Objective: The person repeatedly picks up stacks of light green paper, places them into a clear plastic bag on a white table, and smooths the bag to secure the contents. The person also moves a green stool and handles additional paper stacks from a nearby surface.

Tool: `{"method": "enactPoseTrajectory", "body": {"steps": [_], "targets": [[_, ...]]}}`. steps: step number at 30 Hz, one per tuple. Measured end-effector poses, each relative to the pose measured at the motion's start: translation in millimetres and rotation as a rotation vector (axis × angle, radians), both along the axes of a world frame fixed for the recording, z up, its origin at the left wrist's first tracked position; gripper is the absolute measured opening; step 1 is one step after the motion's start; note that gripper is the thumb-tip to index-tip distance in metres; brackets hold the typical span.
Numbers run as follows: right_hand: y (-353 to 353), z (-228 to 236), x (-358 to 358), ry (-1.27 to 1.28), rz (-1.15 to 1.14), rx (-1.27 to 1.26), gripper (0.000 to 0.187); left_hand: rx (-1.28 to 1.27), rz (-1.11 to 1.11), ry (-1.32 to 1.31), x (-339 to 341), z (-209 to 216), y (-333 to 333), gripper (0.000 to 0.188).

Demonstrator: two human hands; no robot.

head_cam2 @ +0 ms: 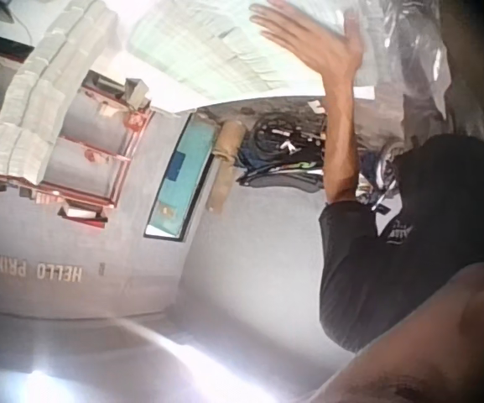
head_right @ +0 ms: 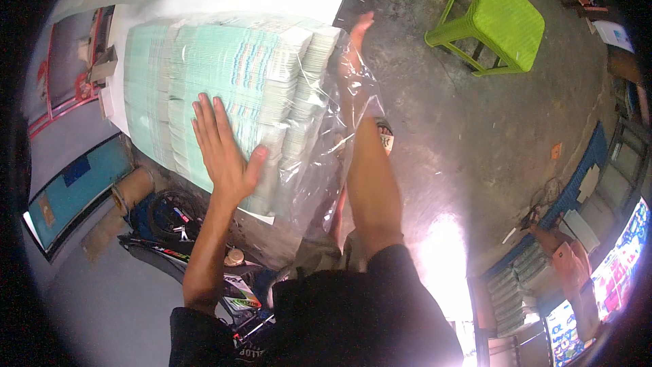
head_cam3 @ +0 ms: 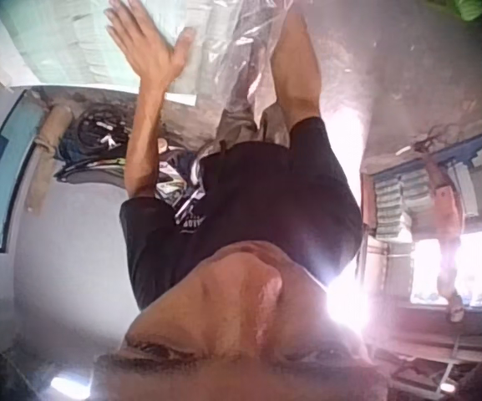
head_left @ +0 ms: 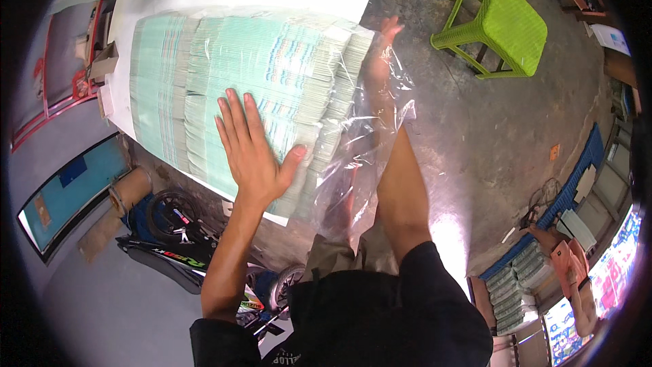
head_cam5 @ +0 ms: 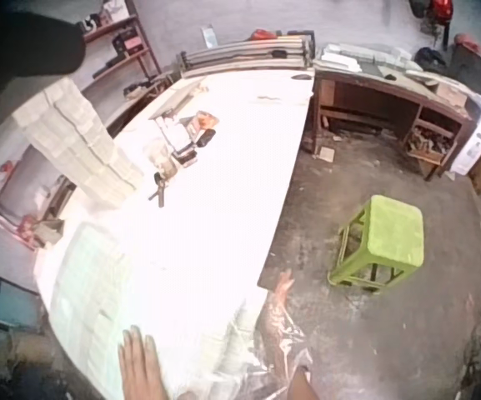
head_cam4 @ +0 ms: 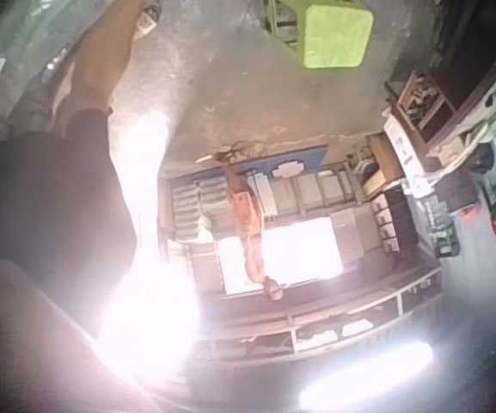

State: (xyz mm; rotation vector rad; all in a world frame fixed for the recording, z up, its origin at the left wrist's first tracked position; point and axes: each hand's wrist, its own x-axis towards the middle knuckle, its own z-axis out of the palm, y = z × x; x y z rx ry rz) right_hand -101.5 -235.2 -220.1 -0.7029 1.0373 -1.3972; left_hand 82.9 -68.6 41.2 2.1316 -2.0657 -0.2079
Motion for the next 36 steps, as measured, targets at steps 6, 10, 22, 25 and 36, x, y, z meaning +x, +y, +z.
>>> {"method": "enactPoseTrajectory", "body": {"steps": [6,10,22,25,36], "targets": [[102.0,74.1,-35.2,0.010,-0.116,0.294,0.072,0.008,0.075,-0.014,-1.9,1.5,11.8,0.112],[168.5,70.8,25.2,-0.095,-0.118,0.358,0.068,0.001,0.054,-0.029,-2.5,1.4,4.1,0.110],[232.4,76.7,7.0,-0.328,-0.217,0.491,0.058,-0.042,0.057,-0.023,-2.1,-5.8,11.9,0.109],[251.1,86.4,0.6,-0.387,-0.243,0.503,0.055,-0.054,0.074,-0.034,-2.5,-7.0,10.8,0.108],[291.2,104.3,53.0,-0.310,-0.112,0.474,0.064,-0.072,0.116,0.002,-5.7,-2.3,19.2,0.101]]}}
